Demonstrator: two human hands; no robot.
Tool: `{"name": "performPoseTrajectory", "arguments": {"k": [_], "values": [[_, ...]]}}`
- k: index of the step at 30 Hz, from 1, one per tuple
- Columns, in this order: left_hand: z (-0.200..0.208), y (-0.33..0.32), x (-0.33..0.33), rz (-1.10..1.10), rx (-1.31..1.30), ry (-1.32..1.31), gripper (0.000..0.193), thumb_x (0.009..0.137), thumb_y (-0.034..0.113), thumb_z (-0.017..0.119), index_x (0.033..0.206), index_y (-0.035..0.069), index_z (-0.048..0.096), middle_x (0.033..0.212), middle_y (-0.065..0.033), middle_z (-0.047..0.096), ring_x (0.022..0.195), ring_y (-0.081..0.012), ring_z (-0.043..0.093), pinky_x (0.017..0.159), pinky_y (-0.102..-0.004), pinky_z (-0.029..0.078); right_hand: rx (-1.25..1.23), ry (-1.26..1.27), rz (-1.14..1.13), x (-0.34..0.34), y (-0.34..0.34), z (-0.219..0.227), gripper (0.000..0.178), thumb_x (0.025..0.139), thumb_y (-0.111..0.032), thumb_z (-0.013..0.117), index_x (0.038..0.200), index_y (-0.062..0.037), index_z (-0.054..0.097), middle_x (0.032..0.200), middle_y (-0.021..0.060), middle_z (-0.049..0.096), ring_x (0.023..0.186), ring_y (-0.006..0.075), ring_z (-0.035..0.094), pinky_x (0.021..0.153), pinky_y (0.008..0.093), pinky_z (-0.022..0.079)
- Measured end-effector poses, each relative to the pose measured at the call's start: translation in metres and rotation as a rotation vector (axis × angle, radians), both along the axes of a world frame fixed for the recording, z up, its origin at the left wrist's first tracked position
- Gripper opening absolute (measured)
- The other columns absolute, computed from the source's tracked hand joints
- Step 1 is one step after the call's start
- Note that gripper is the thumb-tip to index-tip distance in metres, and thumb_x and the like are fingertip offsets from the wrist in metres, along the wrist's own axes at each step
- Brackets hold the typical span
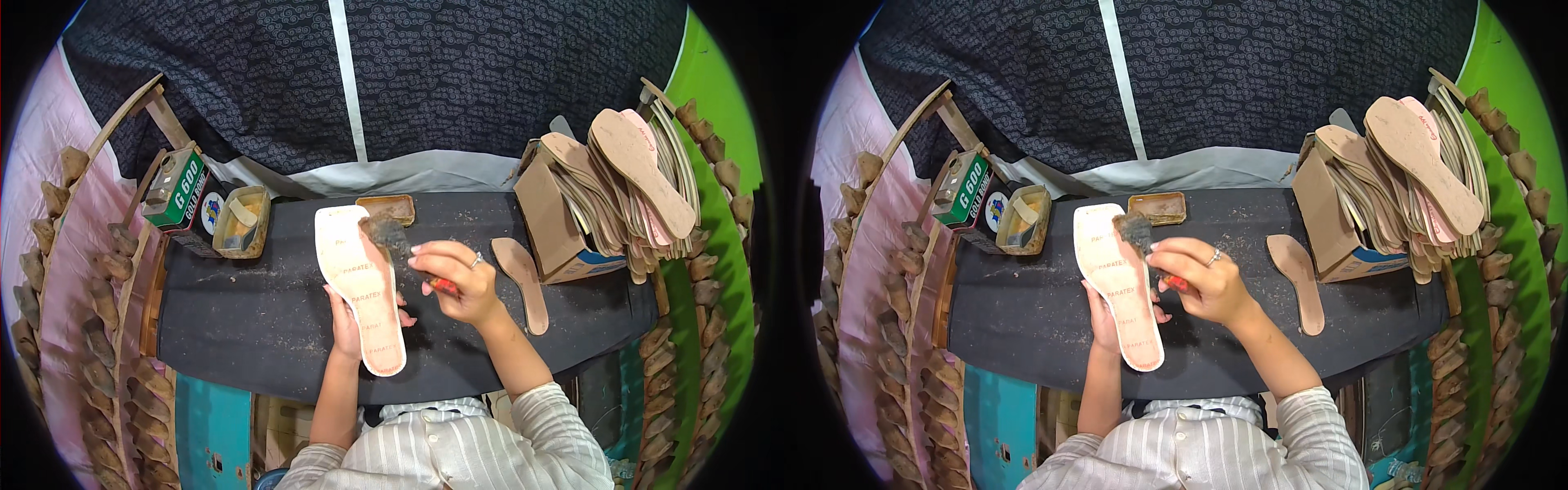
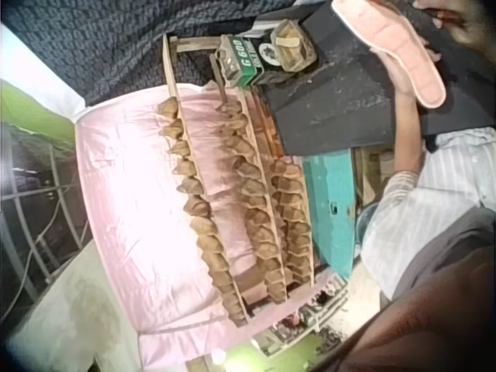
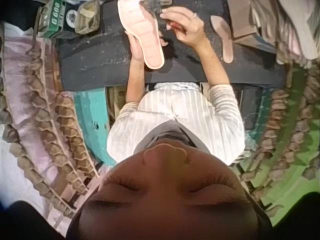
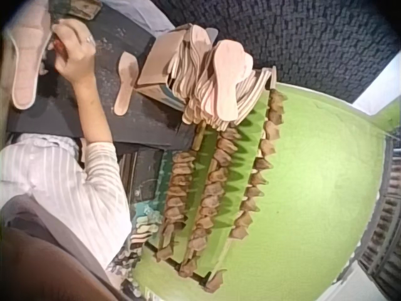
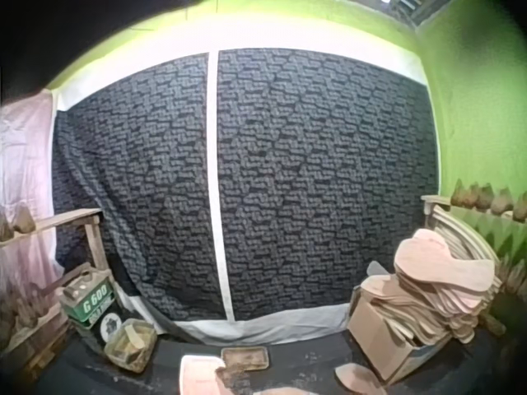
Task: The person applies adhesive to shoe insoles using a brush and places the insoles into a blue basket on the floor.
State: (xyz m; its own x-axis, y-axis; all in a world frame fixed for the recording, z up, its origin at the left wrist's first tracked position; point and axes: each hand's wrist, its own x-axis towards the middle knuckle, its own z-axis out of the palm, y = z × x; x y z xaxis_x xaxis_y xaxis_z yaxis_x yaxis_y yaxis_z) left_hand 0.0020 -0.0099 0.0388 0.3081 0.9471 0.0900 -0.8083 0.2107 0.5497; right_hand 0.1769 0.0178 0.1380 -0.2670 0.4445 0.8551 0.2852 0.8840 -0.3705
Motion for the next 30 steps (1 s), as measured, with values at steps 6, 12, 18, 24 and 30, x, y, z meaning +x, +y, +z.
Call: {"name": "performPoseTrajectory", "arguments": {"k": [6, 12, 18, 24, 30], "values": [[0.024, 0.006, 0.000, 0.235, -0.149, -0.037, 0.086, 0.084, 0.072, 0.010, 0.120, 0.002, 0.045, 0.092, -0.0185, 0.060, 0.072, -0.0328, 0.064, 0.066, -0.0462, 0.055, -0.068, -0.065, 0.188, 0.003, -0.018, -0.016, 0.023, 0.065, -0.005, 0.072, 0.087, -0.0019, 0.065, 0.086, 0.0135, 0.065, 0.073, 0.0255, 0.065, 0.063, 0.0314, 0.053], [-0.006, 0.012, -0.022, 0.185, 0.090, 0.248, 0.082, 0.087, 0.069, 0.010, 0.124, 0.003, 0.042, 0.095, -0.0194, 0.060, 0.082, -0.0329, 0.063, 0.068, -0.0484, 0.055, -0.150, -0.152, 0.298, -0.002, -0.034, -0.020, 0.028, 0.059, 0.001, 0.071, 0.086, -0.0023, 0.065, 0.083, 0.0120, 0.065, 0.072, 0.0254, 0.065, 0.064, 0.0316, 0.053], [0.008, 0.009, -0.010, 0.182, 0.104, 0.307, 0.087, 0.084, 0.072, 0.007, 0.122, 0.002, 0.042, 0.096, -0.0196, 0.059, 0.071, -0.0346, 0.065, 0.062, -0.0431, 0.057, -0.037, 0.035, 0.081, -0.006, -0.017, -0.011, 0.035, 0.065, 0.004, 0.068, 0.099, -0.0023, 0.062, 0.097, 0.0140, 0.063, 0.083, 0.0290, 0.064, 0.071, 0.0339, 0.053], [0.016, 0.010, -0.006, 0.217, -0.052, 0.068, 0.088, 0.084, 0.073, 0.008, 0.122, 0.001, 0.042, 0.096, -0.0187, 0.059, 0.073, -0.0343, 0.065, 0.065, -0.0441, 0.056, -0.067, 0.032, 0.063, -0.007, -0.022, -0.025, 0.031, 0.064, 0.002, 0.069, 0.094, -0.0023, 0.064, 0.093, 0.0136, 0.064, 0.081, 0.0276, 0.064, 0.069, 0.0326, 0.053], [-0.005, 0.016, -0.032, 0.303, -0.035, 0.272, 0.092, 0.082, 0.075, 0.008, 0.122, 0.000, 0.043, 0.098, -0.0194, 0.058, 0.079, -0.0383, 0.064, 0.073, -0.0492, 0.054, -0.239, -0.016, 0.256, -0.001, -0.044, -0.052, 0.027, 0.062, 0.005, 0.069, 0.087, -0.0022, 0.065, 0.085, 0.0127, 0.065, 0.075, 0.0245, 0.065, 0.065, 0.0302, 0.053]]}}
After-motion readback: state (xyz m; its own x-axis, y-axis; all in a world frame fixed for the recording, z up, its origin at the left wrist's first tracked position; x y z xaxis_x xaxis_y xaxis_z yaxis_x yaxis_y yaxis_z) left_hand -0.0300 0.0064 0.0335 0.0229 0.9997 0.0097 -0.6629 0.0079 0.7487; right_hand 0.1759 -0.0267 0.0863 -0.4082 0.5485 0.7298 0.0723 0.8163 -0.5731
